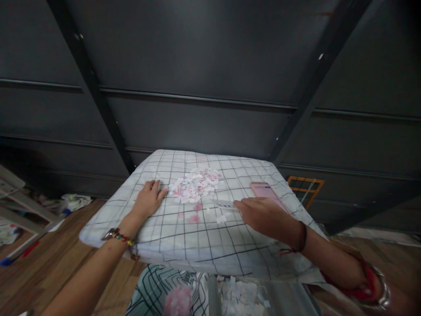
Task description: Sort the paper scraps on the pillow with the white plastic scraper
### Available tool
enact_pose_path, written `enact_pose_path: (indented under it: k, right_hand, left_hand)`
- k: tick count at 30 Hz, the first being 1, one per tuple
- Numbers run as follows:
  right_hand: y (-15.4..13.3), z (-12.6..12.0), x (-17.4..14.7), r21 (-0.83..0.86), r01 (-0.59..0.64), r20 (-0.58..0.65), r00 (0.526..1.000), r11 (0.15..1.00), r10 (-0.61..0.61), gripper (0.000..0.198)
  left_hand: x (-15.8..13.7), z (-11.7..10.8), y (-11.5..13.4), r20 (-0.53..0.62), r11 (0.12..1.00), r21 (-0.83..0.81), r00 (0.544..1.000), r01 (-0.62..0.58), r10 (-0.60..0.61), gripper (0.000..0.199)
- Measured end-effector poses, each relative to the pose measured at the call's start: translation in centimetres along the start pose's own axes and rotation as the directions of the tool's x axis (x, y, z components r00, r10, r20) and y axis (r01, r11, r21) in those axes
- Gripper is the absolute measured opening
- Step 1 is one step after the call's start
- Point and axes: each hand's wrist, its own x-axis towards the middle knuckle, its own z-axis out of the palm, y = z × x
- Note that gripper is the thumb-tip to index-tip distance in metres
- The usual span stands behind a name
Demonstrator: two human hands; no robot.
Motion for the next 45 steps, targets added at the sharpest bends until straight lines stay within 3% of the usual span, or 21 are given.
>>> enact_pose_path:
  k: [5,12,20,30,34,37,39,42,45]
  right_hand:
    - [1.8,-1.0,0.3,0.100,0.000,0.010,1.000,0.995,-0.001,0.026]
    - [2.8,-3.1,0.2,-0.005,0.037,-0.091,0.995,0.999,-0.037,0.023]
    - [3.6,-0.4,1.8,0.015,-0.022,-0.020,1.000,1.000,0.022,0.024]
    - [3.6,-0.4,1.1,-0.017,-0.045,-0.023,0.999,0.999,0.044,0.022]
    - [3.3,0.1,1.5,-0.017,-0.040,-0.040,0.998,0.999,0.039,0.023]
    - [3.3,0.2,1.8,-0.009,-0.023,-0.032,0.999,1.000,0.023,0.022]
    - [3.3,0.1,2.0,-0.006,-0.013,-0.021,1.000,1.000,0.013,0.022]
    - [3.4,-0.1,2.2,0.004,-0.009,-0.013,1.000,1.000,0.009,0.024]
    - [3.4,-0.1,2.3,0.000,-0.019,-0.010,1.000,1.000,0.019,0.022]
  left_hand:
    - [-0.2,-0.2,0.4,0.020,0.999,0.051,1.000,0.003,-0.004,0.051]
    - [-0.1,-0.3,0.7,0.030,0.997,0.070,0.999,0.026,-0.028,0.045]
    - [0.0,-0.6,0.8,0.073,0.993,0.114,0.997,0.019,-0.028,0.053]
    - [0.0,-0.2,0.6,0.069,0.994,0.103,0.997,0.026,-0.034,0.051]
    - [0.1,-1.1,1.0,-0.026,0.999,0.049,0.999,-0.023,0.025,0.043]
    - [0.3,-3.0,3.2,-0.052,0.991,0.007,0.990,-0.134,0.135,0.040]
    - [0.5,-4.2,5.6,0.047,0.955,-0.094,0.957,-0.281,0.287,0.040]
    - [0.6,-4.6,9.5,0.144,0.834,-0.263,0.835,-0.486,0.531,0.038]
    - [0.6,-3.7,12.3,0.196,0.781,-0.245,0.759,-0.575,0.621,0.034]
